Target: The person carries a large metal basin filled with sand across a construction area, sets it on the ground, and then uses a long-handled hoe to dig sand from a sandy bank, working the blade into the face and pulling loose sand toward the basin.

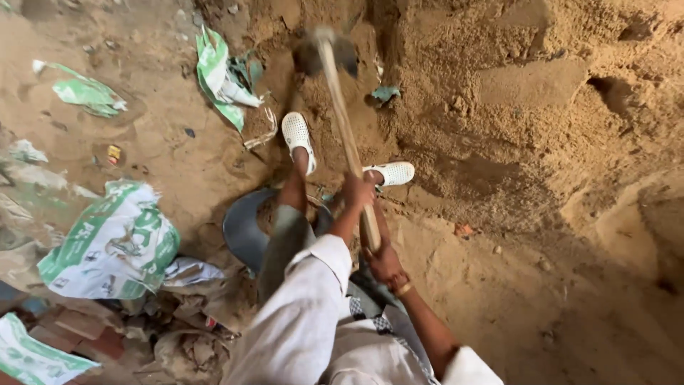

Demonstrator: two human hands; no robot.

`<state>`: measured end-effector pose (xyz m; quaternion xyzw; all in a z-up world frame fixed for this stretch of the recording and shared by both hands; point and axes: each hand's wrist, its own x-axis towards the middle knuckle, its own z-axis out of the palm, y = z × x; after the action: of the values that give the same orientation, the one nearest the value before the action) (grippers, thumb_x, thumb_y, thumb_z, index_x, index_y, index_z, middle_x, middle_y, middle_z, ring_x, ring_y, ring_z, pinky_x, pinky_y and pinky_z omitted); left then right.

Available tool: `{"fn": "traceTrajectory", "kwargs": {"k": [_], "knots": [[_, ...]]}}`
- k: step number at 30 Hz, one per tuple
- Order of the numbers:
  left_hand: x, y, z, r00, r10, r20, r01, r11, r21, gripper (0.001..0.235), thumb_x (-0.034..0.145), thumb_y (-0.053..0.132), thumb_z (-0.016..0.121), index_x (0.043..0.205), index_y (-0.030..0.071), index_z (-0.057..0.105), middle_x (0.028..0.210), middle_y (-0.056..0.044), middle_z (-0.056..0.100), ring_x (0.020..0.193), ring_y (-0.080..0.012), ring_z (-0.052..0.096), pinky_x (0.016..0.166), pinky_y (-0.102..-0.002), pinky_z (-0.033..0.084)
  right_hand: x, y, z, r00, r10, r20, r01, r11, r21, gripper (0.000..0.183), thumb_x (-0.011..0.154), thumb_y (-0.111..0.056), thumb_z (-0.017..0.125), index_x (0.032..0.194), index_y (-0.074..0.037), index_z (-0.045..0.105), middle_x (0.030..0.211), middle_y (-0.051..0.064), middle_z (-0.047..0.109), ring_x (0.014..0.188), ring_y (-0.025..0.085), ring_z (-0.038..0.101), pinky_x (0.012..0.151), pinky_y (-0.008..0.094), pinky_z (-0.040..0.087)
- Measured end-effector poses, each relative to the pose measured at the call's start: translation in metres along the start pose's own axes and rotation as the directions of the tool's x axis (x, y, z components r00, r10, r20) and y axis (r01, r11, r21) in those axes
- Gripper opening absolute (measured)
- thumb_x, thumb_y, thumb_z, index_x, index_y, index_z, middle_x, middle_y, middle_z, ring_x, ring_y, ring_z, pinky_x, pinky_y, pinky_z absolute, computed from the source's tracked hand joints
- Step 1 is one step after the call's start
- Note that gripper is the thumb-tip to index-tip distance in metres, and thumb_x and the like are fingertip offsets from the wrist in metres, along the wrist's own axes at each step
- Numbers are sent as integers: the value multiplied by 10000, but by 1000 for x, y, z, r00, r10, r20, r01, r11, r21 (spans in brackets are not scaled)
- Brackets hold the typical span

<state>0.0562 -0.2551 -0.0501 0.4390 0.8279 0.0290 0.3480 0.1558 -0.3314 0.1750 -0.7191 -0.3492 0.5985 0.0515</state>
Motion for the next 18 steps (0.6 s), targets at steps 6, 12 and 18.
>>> {"fn": "traceTrajectory", "kwargs": {"k": [6,12,18], "knots": [[-90,11,-22,790,-291,540,349,937,-6,943,800,437,759,1485,-35,316,1087,-250,722,868,-361,755,737,-458,616,-61,82,14,943,317,104,-310,948,-72,502,880,-324,757,1238,-12,593,807,168,728,695,255,693,630,402,555],[-93,-32,-3,643,-378,666,344,919,191,966,908,472,702,1564,-35,206,1330,-330,598,1044,-437,686,850,-489,579,-69,14,12,840,512,180,-526,850,38,446,867,-347,799,1047,-24,550,666,98,593,576,194,533,502,378,447],[-74,-41,-80,694,-220,686,317,948,-17,628,843,386,697,1274,-41,533,1089,-278,712,920,-390,729,770,-454,576,-70,-39,52,774,578,259,-631,742,226,400,857,-282,806,983,-27,525,650,67,570,509,156,522,449,343,436]]}}
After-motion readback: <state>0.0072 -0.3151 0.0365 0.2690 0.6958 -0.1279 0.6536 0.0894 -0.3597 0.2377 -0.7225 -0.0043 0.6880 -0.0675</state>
